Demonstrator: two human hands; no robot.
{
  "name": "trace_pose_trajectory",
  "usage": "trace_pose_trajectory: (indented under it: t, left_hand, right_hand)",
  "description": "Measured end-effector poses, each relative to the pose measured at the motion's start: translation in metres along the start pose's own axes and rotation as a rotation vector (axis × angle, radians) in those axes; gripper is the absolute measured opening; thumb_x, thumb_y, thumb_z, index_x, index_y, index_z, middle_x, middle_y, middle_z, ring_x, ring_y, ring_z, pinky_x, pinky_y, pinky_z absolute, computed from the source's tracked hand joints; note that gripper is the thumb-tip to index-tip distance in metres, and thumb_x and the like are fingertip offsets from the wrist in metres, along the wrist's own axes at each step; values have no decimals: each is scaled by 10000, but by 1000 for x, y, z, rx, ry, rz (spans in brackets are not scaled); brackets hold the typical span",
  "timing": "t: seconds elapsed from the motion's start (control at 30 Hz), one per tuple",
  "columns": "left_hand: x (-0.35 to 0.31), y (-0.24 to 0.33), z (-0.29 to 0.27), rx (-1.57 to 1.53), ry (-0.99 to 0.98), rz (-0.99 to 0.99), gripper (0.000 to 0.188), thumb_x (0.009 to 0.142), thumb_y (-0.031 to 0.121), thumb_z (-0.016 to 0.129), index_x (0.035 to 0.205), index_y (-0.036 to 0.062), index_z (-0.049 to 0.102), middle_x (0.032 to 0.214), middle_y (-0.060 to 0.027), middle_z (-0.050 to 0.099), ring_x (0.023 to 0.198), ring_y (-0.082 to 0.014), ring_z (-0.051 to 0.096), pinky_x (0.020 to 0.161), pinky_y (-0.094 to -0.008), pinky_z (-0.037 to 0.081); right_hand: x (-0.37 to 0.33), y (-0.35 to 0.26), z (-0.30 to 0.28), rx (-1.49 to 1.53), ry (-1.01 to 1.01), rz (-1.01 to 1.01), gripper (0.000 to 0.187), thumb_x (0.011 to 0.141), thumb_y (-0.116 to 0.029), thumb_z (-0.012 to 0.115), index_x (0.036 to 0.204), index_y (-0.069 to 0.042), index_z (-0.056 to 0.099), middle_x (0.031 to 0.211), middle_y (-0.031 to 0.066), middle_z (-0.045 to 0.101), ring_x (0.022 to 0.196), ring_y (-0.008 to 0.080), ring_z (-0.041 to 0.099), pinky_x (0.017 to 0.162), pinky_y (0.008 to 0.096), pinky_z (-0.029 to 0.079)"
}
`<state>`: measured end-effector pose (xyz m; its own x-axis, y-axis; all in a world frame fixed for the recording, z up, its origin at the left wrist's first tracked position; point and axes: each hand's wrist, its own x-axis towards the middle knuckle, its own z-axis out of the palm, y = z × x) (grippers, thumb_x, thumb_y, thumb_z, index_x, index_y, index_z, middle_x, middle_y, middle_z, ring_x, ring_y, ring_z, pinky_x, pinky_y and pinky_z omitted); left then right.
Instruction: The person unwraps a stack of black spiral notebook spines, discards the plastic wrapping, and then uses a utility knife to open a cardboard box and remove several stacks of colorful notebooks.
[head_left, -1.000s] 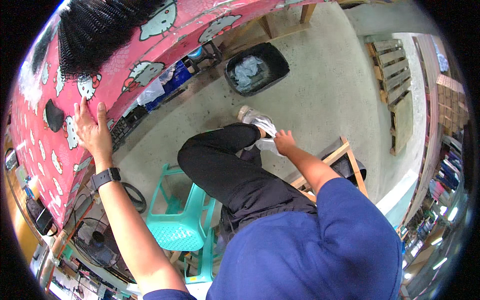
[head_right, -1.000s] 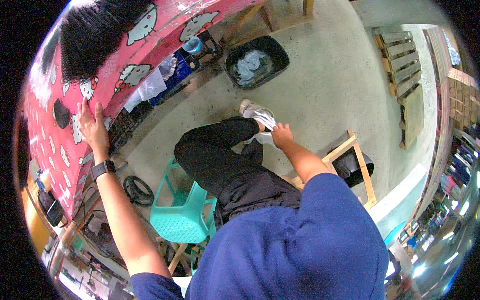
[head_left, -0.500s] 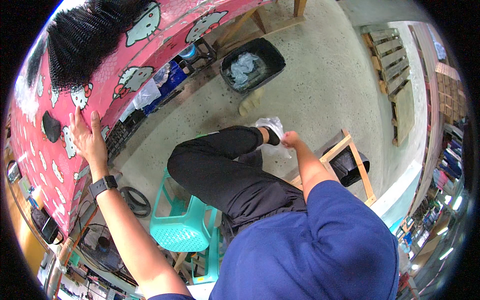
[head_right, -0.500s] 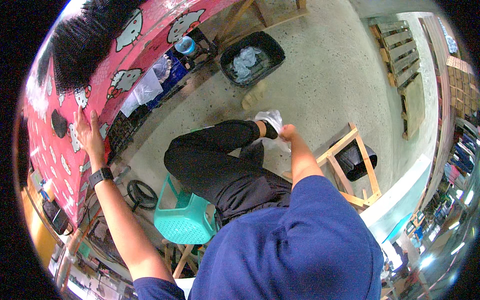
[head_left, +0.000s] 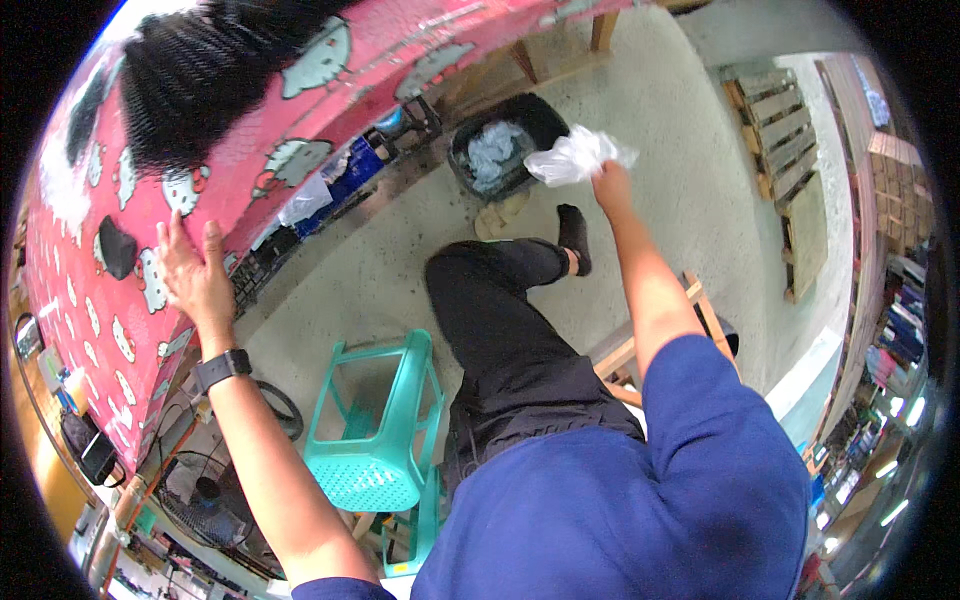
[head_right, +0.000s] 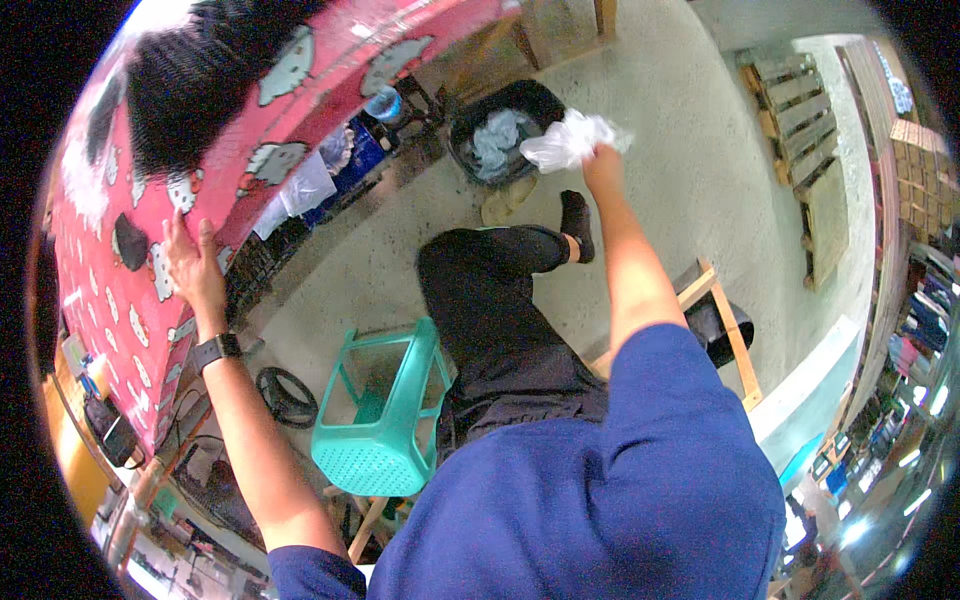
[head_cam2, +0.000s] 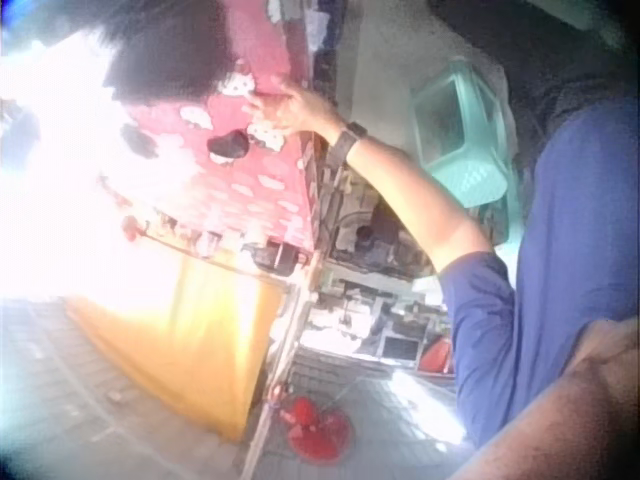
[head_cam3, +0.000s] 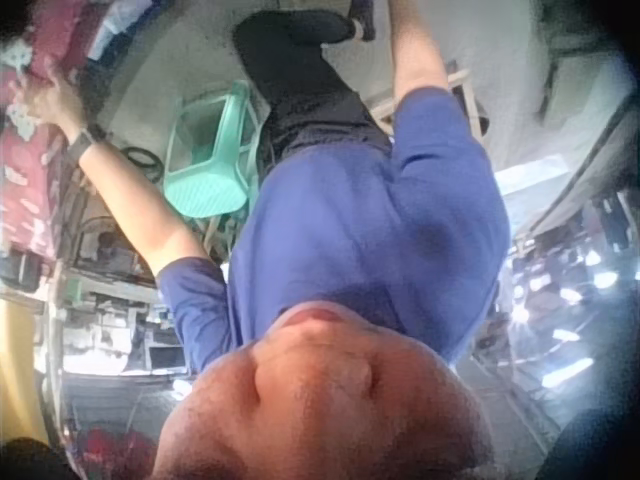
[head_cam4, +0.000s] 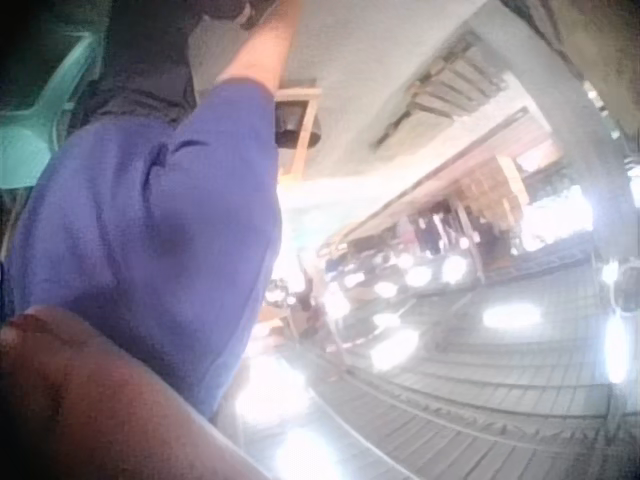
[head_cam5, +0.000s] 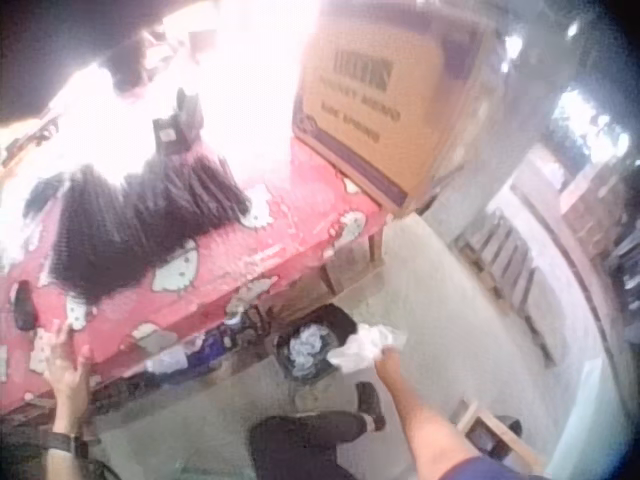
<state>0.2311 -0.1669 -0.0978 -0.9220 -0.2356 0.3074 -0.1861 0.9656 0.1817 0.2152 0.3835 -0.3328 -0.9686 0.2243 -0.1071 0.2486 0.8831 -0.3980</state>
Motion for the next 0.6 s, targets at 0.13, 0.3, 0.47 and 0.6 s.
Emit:
trace_pose_trajectory:
  t: [0.13, 0.3, 0.47, 0.6]
  left_hand:
    - [3, 5, 6, 30, -30, -47, 636, 820, 616, 393, 1324, 230, 352, 1411, -101, 265, 1305, -322, 204, 992, -568, 130]
    - [0, 3, 1, 50, -51, -94, 648, 810, 620, 406, 1332, 242, 335, 1424, -87, 238, 1316, -315, 174, 987, -582, 114]
    - [-2, 0, -2, 47, -84, -129, 651, 799, 619, 428, 1330, 253, 341, 1431, -68, 228, 1323, -306, 150, 992, -579, 101]
    - [-2, 6, -1, 35, -96, -128, 646, 798, 602, 449, 1331, 254, 339, 1434, -64, 223, 1322, -310, 155, 992, -582, 100]
  right_hand:
    - [-65, 21, -17, 21, -125, -61, 169, 681, -144, 537, 766, 2, 535, 767, 228, 571, 736, 391, 559, 627, 449, 425]
    - [-113, -36, -41, 293, -411, 17, 192, 626, -163, 573, 722, -4, 525, 642, 182, 549, 619, 296, 570, 563, 404, 432]
    - [-86, -77, -40, 556, -666, 96, 159, 667, -149, 589, 740, -27, 517, 628, 78, 547, 584, 177, 542, 534, 342, 429]
    - [-7, -76, 3, 741, -177, 243, 54, 734, -86, 561, 747, -57, 517, 627, 28, 537, 527, 117, 500, 469, 264, 408]
